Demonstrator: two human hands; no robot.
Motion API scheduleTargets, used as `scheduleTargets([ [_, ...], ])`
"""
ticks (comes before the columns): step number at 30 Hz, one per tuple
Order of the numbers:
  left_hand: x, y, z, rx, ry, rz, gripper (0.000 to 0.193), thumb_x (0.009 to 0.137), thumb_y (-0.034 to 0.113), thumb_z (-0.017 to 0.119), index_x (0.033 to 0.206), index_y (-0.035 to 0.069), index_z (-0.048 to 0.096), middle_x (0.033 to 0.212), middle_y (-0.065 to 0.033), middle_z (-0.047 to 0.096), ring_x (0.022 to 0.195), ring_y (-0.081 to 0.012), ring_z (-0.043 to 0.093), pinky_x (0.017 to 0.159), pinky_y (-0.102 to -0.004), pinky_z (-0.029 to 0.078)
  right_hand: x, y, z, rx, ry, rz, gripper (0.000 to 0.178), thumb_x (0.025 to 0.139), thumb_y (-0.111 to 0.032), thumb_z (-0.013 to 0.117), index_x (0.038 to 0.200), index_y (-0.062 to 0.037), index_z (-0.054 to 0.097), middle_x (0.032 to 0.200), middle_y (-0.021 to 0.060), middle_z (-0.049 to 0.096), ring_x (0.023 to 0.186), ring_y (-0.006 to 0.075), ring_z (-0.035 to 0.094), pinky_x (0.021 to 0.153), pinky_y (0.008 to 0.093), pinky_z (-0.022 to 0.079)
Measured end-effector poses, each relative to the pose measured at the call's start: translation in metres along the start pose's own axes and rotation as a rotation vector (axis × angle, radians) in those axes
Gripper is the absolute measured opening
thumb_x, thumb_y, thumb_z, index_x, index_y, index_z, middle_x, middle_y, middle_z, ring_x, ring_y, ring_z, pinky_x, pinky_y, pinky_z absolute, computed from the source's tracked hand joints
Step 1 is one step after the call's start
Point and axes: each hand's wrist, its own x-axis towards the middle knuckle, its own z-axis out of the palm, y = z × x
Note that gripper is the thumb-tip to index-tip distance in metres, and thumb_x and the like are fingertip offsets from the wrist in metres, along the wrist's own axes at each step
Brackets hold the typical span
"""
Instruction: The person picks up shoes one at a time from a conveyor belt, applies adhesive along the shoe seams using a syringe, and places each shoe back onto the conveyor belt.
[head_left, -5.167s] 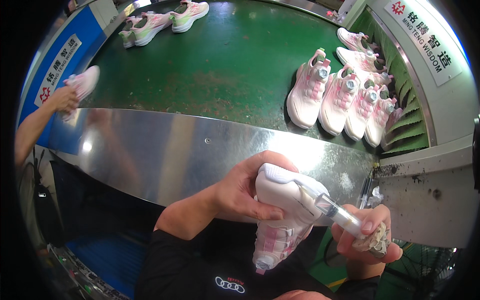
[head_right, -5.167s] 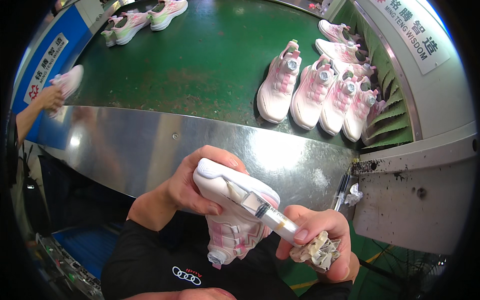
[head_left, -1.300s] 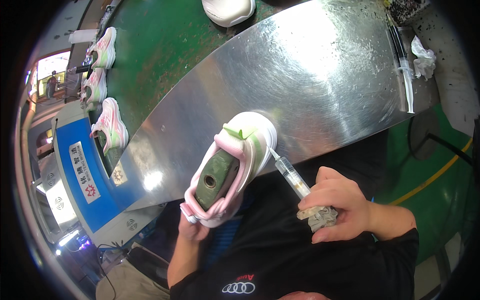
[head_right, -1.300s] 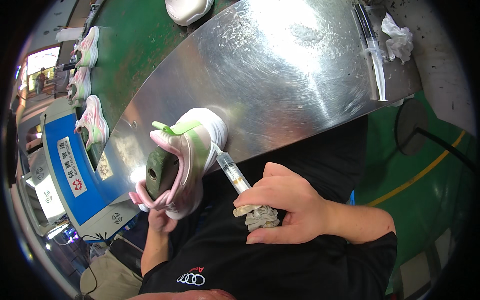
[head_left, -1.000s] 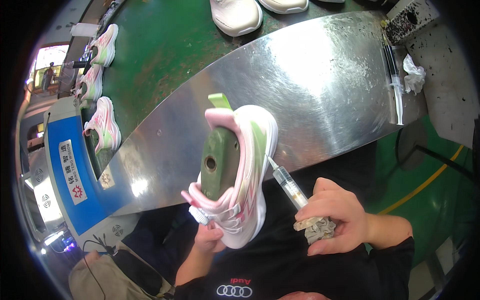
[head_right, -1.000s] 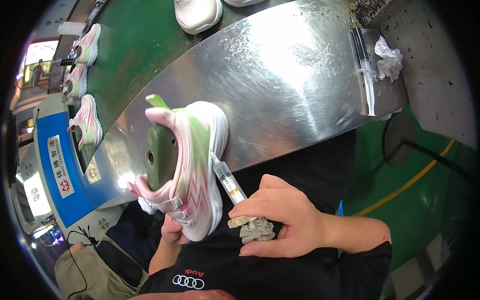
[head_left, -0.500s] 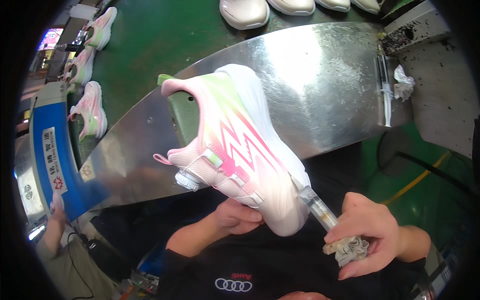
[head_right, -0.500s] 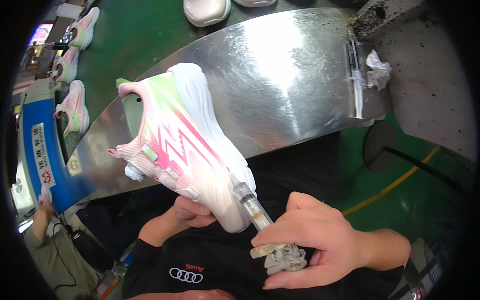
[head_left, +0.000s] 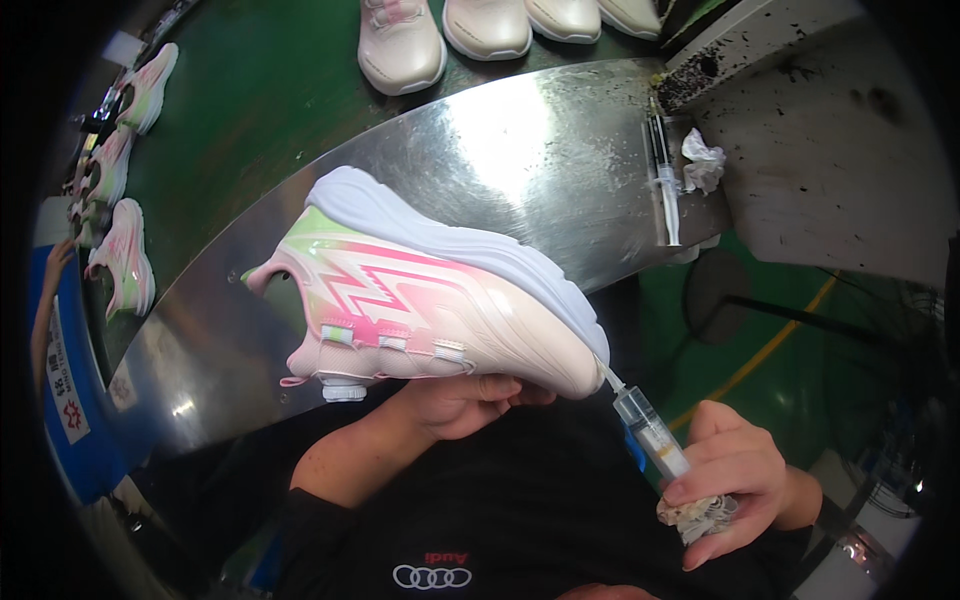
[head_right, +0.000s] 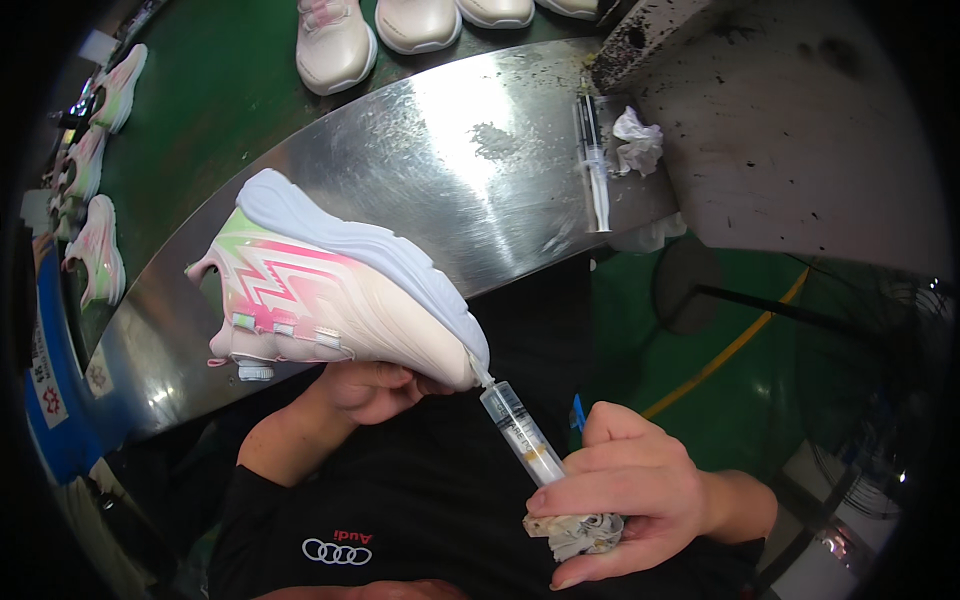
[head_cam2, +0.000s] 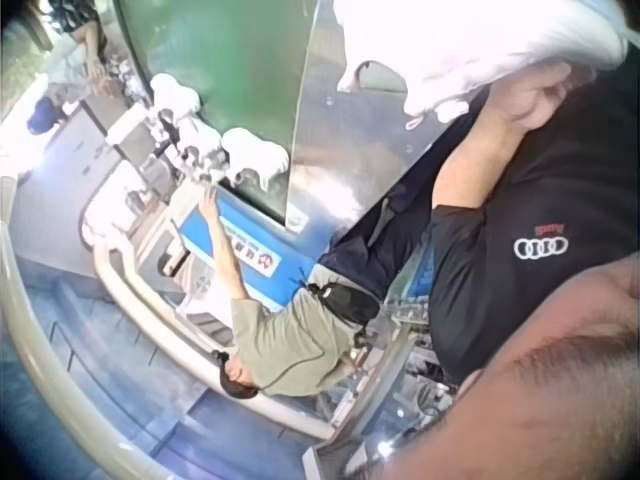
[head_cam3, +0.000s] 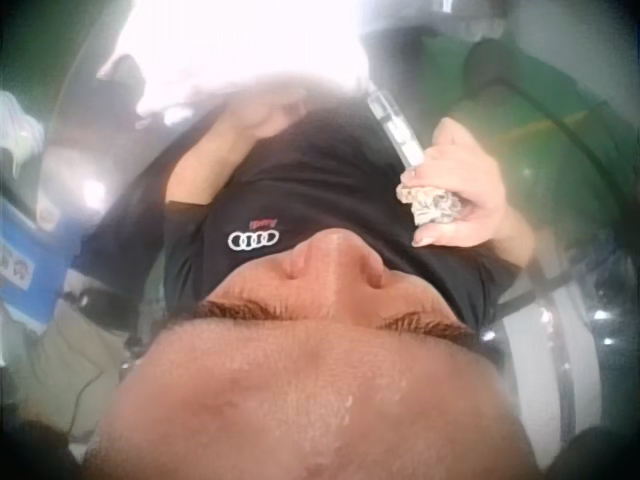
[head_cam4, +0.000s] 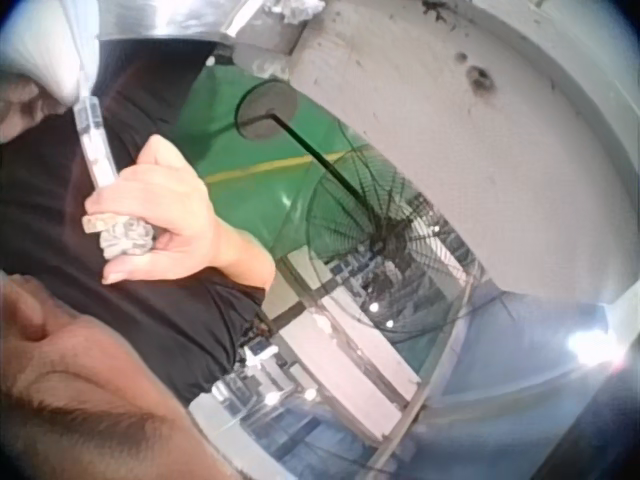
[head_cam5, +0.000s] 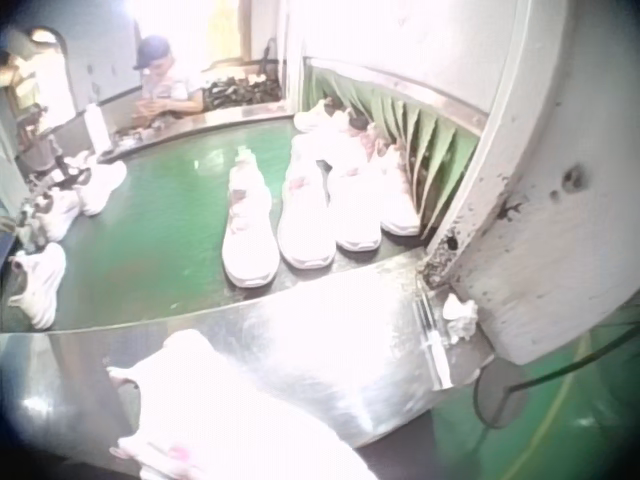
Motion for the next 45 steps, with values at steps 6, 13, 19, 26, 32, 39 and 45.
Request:
scheduleTargets([
  [6, 0.013, 0.004, 0.002, -0.005, -0.066, 0.011, 0.043, 0.085, 0.000, 0.060, 0.126, 0.005, 0.048, 0.118, -0.0144, 0.058, 0.108, -0.0284, 0.058, 0.093, -0.0422, 0.048, -0.005, 0.001, 0.001, -0.099, 0.052, -0.031, 0.048, 0.063, -0.035, 0.083, 0.098, -0.0059, 0.067, 0.075, -0.0001, 0.063, 0.054, 0.0133, 0.036, 0.053, 0.0276, 0.025],
  [13, 0.027, 0.004, 0.009, -0.041, -0.111, 0.055, 0.040, 0.089, 0.004, 0.056, 0.127, 0.005, 0.047, 0.125, -0.0133, 0.053, 0.118, -0.0268, 0.051, 0.095, -0.0419, 0.047, 0.000, 0.004, 0.011, -0.291, 0.093, -0.086, 0.045, 0.063, -0.035, 0.083, 0.094, -0.0064, 0.067, 0.069, -0.0024, 0.058, 0.051, 0.0127, 0.033, 0.050, 0.0269, 0.024],
  [19, 0.033, 0.004, 0.019, 0.000, -0.087, 0.037, 0.038, 0.093, 0.014, 0.054, 0.129, 0.004, 0.045, 0.126, -0.0141, 0.052, 0.121, -0.0285, 0.049, 0.092, -0.0385, 0.049, 0.005, 0.008, 0.021, -0.505, 0.112, -0.125, 0.035, 0.063, -0.031, 0.081, 0.088, -0.0102, 0.067, 0.067, -0.0058, 0.055, 0.051, 0.0126, 0.030, 0.046, 0.0245, 0.024],
  [26, 0.028, 0.004, 0.029, 0.011, -0.117, 0.087, 0.042, 0.094, 0.023, 0.053, 0.131, 0.004, 0.043, 0.127, -0.0149, 0.052, 0.120, -0.0290, 0.050, 0.087, -0.0360, 0.052, 0.006, 0.028, 0.036, -0.783, 0.169, -0.258, 0.028, 0.066, -0.026, 0.078, 0.089, -0.0154, 0.067, 0.063, -0.0068, 0.044, 0.052, 0.0113, 0.029, 0.043, 0.0222, 0.023],
  [32, 0.024, 0.009, 0.040, 0.044, -0.050, 0.060, 0.045, 0.093, 0.029, 0.054, 0.130, 0.005, 0.044, 0.126, -0.0136, 0.053, 0.120, -0.0271, 0.051, 0.086, -0.0353, 0.052, 0.007, 0.038, 0.045, -0.908, 0.218, -0.359, 0.027, 0.067, -0.023, 0.077, 0.090, -0.0160, 0.066, 0.066, -0.0049, 0.044, 0.052, 0.0111, 0.029, 0.043, 0.0221, 0.023],
  [39, 0.021, 0.009, 0.041, 0.052, -0.031, 0.062, 0.045, 0.093, 0.030, 0.054, 0.129, 0.004, 0.044, 0.126, -0.0133, 0.053, 0.118, -0.0256, 0.052, 0.085, -0.0357, 0.053, 0.011, 0.044, 0.049, -0.996, 0.236, -0.397, 0.023, 0.069, -0.021, 0.075, 0.089, -0.0160, 0.065, 0.065, -0.0047, 0.043, 0.053, 0.0111, 0.029, 0.043, 0.0221, 0.024],
  [45, 0.023, 0.007, 0.044, 0.070, -0.022, 0.081, 0.045, 0.093, 0.031, 0.053, 0.128, 0.005, 0.044, 0.126, -0.0136, 0.053, 0.119, -0.0253, 0.051, 0.086, -0.0370, 0.053, 0.009, 0.046, 0.047, -1.006, 0.220, -0.410, 0.022, 0.070, -0.020, 0.075, 0.089, -0.0147, 0.065, 0.063, -0.0044, 0.041, 0.052, 0.0109, 0.030, 0.043, 0.0221, 0.024],
])
